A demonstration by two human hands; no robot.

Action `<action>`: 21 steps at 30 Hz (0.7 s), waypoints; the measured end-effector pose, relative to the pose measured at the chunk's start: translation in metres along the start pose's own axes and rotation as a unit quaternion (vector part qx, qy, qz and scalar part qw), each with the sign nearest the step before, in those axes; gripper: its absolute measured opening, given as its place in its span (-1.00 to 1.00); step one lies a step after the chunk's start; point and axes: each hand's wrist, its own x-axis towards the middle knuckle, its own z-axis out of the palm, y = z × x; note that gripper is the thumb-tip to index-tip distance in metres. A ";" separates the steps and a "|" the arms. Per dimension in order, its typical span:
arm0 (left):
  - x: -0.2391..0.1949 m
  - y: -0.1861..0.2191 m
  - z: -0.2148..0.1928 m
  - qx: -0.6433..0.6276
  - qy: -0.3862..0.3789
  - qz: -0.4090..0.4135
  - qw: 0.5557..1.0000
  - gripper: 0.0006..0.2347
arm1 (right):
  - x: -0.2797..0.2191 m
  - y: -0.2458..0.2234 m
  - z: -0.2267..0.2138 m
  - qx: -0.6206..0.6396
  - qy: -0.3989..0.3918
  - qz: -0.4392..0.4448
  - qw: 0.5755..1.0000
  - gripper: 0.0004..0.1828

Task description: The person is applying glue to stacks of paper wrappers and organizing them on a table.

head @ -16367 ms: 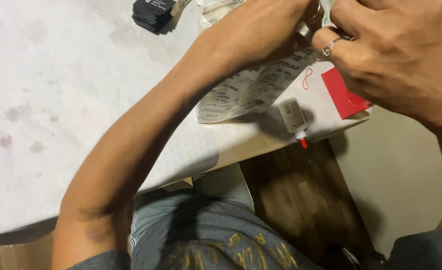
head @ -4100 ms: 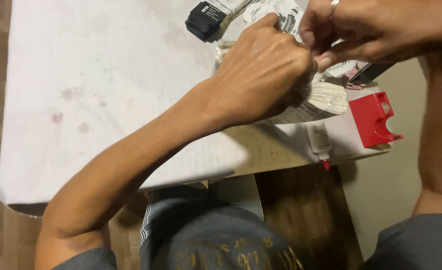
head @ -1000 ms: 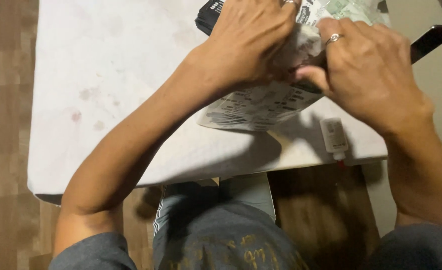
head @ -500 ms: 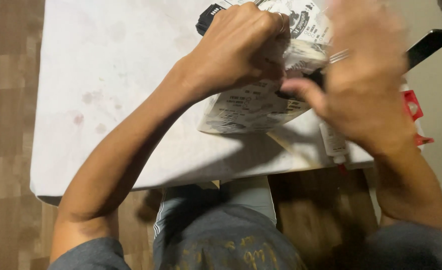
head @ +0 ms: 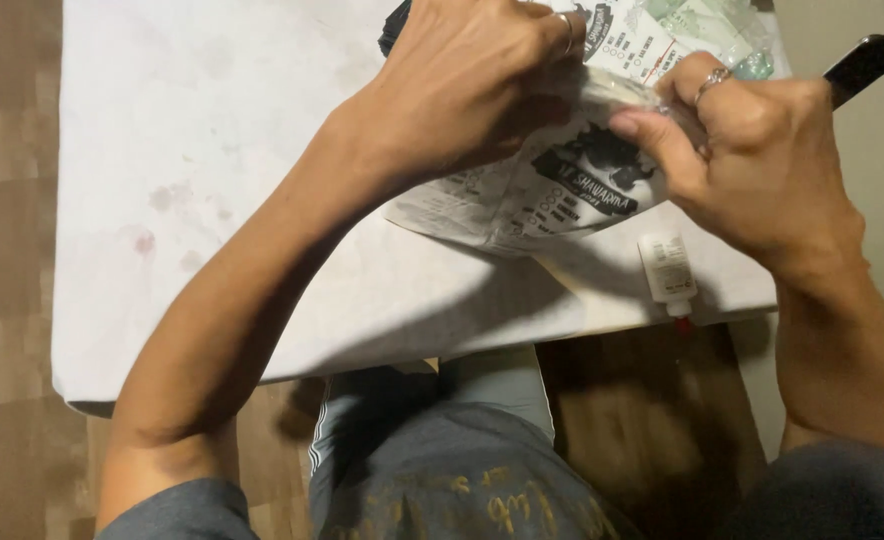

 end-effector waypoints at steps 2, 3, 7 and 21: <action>0.005 -0.004 0.007 -0.014 -0.040 -0.029 0.999 -0.83 | 0.004 0.010 0.006 -0.019 -0.004 -0.013 1.000 -0.62; 0.006 -0.006 0.011 -0.014 -0.040 -0.031 0.999 -0.83 | 0.006 0.014 0.005 -0.019 -0.005 -0.014 1.000 -0.62; 0.008 -0.023 0.034 0.032 -0.049 -0.020 0.998 -0.87 | 0.007 0.023 0.016 0.096 -0.016 0.038 0.995 -0.25; 0.004 -0.045 0.052 -0.007 -0.094 0.015 0.995 -0.80 | -0.004 -0.073 0.112 0.539 0.017 0.377 0.753 -0.37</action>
